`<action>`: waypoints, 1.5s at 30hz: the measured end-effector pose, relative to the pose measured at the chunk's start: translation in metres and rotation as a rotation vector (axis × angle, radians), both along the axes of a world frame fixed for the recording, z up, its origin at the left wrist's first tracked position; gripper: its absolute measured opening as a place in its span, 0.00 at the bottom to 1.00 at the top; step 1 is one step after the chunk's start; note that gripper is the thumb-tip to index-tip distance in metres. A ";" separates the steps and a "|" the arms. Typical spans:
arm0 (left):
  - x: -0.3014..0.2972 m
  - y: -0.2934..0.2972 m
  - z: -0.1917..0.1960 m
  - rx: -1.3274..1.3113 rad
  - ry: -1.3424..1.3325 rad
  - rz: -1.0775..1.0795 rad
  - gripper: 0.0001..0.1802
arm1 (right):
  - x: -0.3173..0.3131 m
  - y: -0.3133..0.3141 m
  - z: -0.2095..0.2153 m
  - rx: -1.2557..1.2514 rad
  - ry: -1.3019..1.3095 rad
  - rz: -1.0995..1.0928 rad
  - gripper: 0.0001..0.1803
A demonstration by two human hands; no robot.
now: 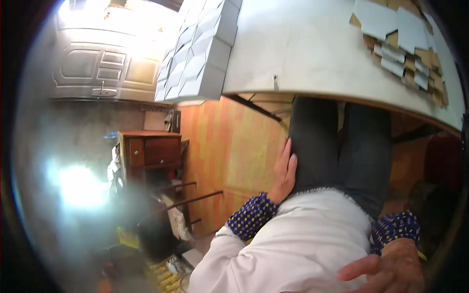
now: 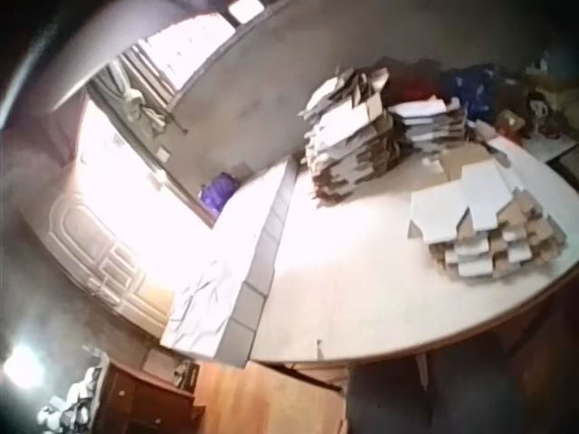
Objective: The person folds cardboard cutouts into boxes by hand, tucking the flaps together, and places the assembled boxes into stacks on the table.
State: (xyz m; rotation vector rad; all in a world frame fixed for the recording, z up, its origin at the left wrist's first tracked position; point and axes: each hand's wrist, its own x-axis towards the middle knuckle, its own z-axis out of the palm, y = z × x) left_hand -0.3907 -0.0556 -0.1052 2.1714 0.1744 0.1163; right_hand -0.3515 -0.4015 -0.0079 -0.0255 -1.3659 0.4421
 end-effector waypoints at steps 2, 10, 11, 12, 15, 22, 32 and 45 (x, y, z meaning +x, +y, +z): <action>0.023 -0.016 0.011 -0.006 -0.143 -0.128 0.27 | 0.050 0.050 0.045 -0.057 -0.061 -0.065 0.29; 0.181 -0.026 0.121 -0.193 -0.809 -0.329 0.20 | 0.082 0.039 0.031 -0.465 0.691 -1.050 0.10; 0.211 -0.036 0.132 -0.213 -0.798 -0.341 0.21 | 0.085 0.039 0.042 -0.643 0.812 -1.167 0.09; 0.237 -0.038 0.140 -0.210 -0.793 -0.341 0.22 | 0.090 0.043 0.050 -0.808 0.936 -1.256 0.09; 0.313 -0.062 0.141 -0.414 -0.493 -0.417 0.25 | 0.118 0.039 0.061 -1.060 0.665 -1.719 0.14; 0.385 -0.102 0.099 -0.609 -0.109 -0.528 0.31 | 0.229 0.026 0.043 -1.371 -0.186 -2.462 0.27; 0.386 -0.107 0.076 -0.797 -0.061 -0.560 0.34 | 0.285 0.009 -0.002 -1.814 -0.021 -2.676 0.42; 0.378 -0.104 0.088 -0.694 -0.340 -0.389 0.27 | 0.293 0.018 0.043 -1.055 0.523 -2.324 0.30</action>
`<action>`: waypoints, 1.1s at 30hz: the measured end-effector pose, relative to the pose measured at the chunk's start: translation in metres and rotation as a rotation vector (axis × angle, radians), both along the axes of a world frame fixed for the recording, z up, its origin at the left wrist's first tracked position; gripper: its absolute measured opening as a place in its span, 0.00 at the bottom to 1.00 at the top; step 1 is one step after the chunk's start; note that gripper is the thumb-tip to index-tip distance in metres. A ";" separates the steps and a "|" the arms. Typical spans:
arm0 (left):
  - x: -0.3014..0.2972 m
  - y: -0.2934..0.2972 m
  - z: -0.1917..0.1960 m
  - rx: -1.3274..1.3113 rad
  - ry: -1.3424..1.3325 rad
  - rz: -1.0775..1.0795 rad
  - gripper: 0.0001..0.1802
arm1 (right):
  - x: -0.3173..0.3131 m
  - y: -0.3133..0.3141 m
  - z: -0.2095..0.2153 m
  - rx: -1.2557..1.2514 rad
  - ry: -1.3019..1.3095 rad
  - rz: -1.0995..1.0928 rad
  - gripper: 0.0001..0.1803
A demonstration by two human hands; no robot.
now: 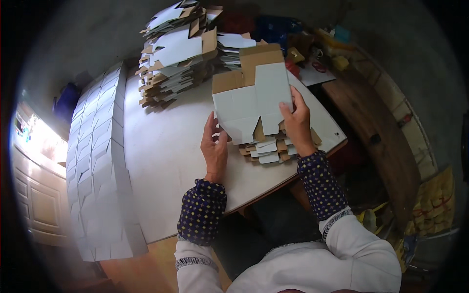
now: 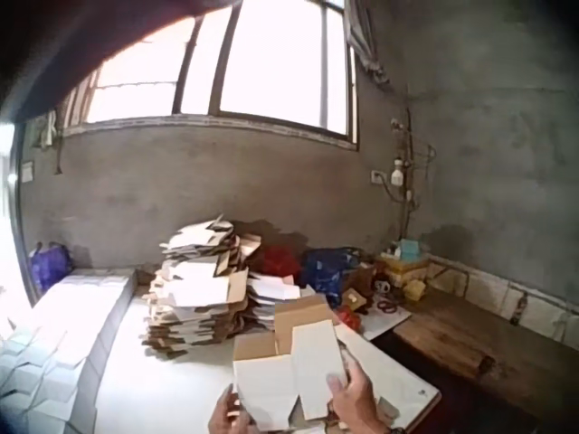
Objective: The person folds cardboard cutouts into boxes by hand, tucking the flaps together, and places the assembled boxes into stacks on the table.
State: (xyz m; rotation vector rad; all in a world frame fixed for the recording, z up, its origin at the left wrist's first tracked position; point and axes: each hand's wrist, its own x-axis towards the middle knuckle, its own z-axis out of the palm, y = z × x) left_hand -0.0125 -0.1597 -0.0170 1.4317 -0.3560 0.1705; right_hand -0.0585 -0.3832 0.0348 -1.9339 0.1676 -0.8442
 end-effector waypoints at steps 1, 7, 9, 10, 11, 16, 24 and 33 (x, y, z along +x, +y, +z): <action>0.001 0.007 0.004 0.001 -0.006 0.011 0.27 | -0.001 0.006 0.005 0.001 -0.006 0.011 0.30; 0.022 0.092 0.020 -0.291 0.211 -0.114 0.30 | 0.017 0.062 0.025 0.414 0.080 0.581 0.31; 0.028 0.120 0.009 -0.267 0.291 -0.070 0.33 | 0.034 0.097 0.018 0.463 0.076 0.647 0.35; 0.031 0.134 0.002 -0.257 0.332 -0.048 0.34 | 0.042 0.113 0.014 0.488 0.076 0.680 0.36; 0.031 0.144 0.002 -0.252 0.328 -0.020 0.34 | 0.049 0.126 0.009 0.497 0.078 0.707 0.36; 0.033 0.156 0.007 -0.109 0.337 -0.058 0.45 | 0.079 0.176 -0.012 0.399 0.240 0.627 0.45; 0.024 0.147 0.019 -0.057 0.107 0.028 0.49 | 0.070 0.185 -0.019 0.280 -0.067 0.909 0.52; 0.035 0.141 0.027 -0.018 -0.168 0.002 0.36 | 0.078 0.170 -0.023 0.205 -0.091 0.844 0.36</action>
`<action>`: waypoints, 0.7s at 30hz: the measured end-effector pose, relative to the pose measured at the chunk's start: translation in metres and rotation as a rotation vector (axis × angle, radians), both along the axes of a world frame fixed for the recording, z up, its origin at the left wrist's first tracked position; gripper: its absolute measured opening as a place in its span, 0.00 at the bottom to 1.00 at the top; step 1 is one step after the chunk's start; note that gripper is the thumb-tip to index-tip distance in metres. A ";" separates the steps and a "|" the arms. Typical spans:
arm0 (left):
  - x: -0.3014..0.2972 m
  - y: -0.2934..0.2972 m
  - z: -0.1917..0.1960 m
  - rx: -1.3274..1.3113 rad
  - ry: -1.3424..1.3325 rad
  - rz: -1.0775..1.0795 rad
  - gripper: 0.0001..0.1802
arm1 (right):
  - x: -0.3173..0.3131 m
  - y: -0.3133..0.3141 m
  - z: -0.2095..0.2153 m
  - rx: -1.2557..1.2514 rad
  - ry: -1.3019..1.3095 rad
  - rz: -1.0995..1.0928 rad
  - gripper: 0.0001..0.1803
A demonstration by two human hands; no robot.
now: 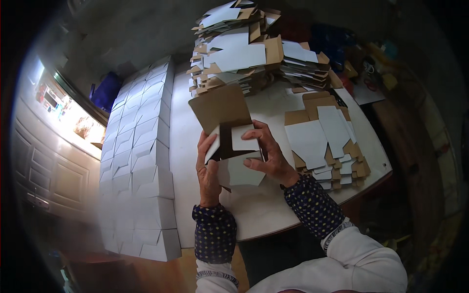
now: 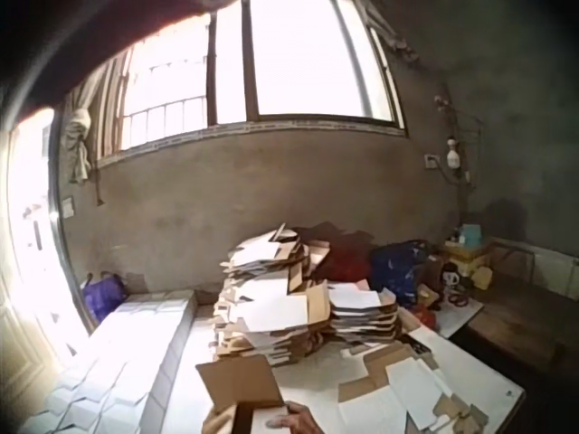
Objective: The person folds cardboard cutouts into boxes by hand, tucking the flaps together, and places the assembled boxes into stacks on the table.
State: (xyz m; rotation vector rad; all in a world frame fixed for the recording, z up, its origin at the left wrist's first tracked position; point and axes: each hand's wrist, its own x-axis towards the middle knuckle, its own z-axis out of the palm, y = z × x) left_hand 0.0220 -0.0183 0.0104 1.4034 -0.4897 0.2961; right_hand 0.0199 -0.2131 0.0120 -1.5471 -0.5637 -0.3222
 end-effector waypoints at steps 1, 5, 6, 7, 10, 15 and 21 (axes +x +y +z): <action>0.003 0.002 -0.003 0.041 -0.037 0.012 0.34 | 0.000 0.001 -0.001 0.026 0.027 0.018 0.33; 0.002 0.003 -0.012 0.061 -0.014 0.051 0.29 | 0.001 0.003 -0.007 0.089 0.021 0.030 0.26; 0.001 0.003 -0.012 0.049 0.011 0.067 0.28 | 0.001 0.004 -0.007 0.105 0.000 0.028 0.25; -0.001 0.003 -0.013 0.036 0.035 0.082 0.27 | 0.000 0.006 -0.008 0.121 -0.022 0.026 0.23; -0.005 -0.005 -0.002 0.028 0.085 0.100 0.28 | -0.002 0.005 -0.009 0.139 -0.004 0.002 0.24; -0.001 -0.002 -0.010 -0.030 0.055 0.130 0.30 | -0.003 0.009 -0.008 0.229 -0.009 0.006 0.25; 0.002 -0.006 -0.015 -0.045 0.044 0.141 0.32 | 0.003 0.010 -0.011 0.298 0.003 0.011 0.26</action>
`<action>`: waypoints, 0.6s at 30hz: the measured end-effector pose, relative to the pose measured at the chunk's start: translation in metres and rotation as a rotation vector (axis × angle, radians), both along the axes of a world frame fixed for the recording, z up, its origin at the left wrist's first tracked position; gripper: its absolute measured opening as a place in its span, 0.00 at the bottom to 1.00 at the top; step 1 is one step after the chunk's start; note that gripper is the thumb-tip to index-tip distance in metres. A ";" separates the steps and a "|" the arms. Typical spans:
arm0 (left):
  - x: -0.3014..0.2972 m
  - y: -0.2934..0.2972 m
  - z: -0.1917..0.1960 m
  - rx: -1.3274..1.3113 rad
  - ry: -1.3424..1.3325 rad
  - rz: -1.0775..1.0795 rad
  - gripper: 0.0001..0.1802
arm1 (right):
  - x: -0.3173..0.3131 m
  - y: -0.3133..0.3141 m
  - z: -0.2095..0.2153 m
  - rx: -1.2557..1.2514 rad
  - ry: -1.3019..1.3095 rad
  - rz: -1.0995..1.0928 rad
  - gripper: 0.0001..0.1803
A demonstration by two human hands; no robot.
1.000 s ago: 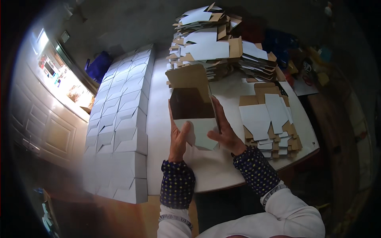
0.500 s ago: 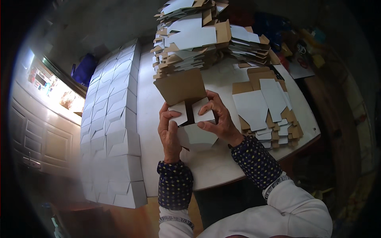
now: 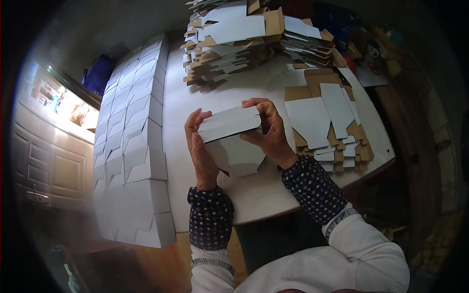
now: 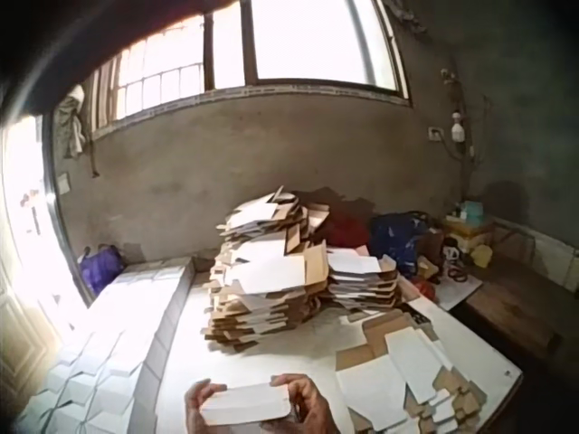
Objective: The person folds cardboard cutouts into boxes by hand, tucking the flaps together, and places the assembled boxes into stacks on the table.
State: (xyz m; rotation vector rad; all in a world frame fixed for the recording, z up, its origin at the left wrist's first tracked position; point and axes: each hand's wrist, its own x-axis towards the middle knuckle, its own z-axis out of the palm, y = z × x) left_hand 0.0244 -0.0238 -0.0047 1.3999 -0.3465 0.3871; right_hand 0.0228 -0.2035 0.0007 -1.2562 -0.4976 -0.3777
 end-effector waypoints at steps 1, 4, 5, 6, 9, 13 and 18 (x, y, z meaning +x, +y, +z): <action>-0.001 -0.002 0.002 0.011 0.022 0.004 0.33 | 0.000 -0.001 -0.001 0.001 0.010 0.000 0.27; -0.005 -0.005 0.013 0.052 0.081 0.031 0.34 | 0.001 -0.001 -0.005 0.040 0.006 -0.006 0.26; -0.007 -0.006 0.015 0.065 0.101 0.040 0.34 | 0.001 -0.001 -0.006 0.059 0.002 -0.011 0.25; -0.008 -0.007 0.016 0.078 0.120 0.050 0.35 | 0.001 0.000 -0.007 0.077 -0.003 -0.016 0.25; -0.009 -0.008 0.017 0.100 0.107 0.066 0.34 | -0.001 0.003 -0.001 0.070 0.011 -0.070 0.23; -0.010 -0.011 0.019 0.114 0.105 0.076 0.34 | -0.003 0.003 0.006 0.026 0.028 -0.116 0.19; -0.010 -0.011 0.016 0.081 0.140 0.054 0.33 | -0.003 0.000 0.005 -0.054 0.044 -0.075 0.13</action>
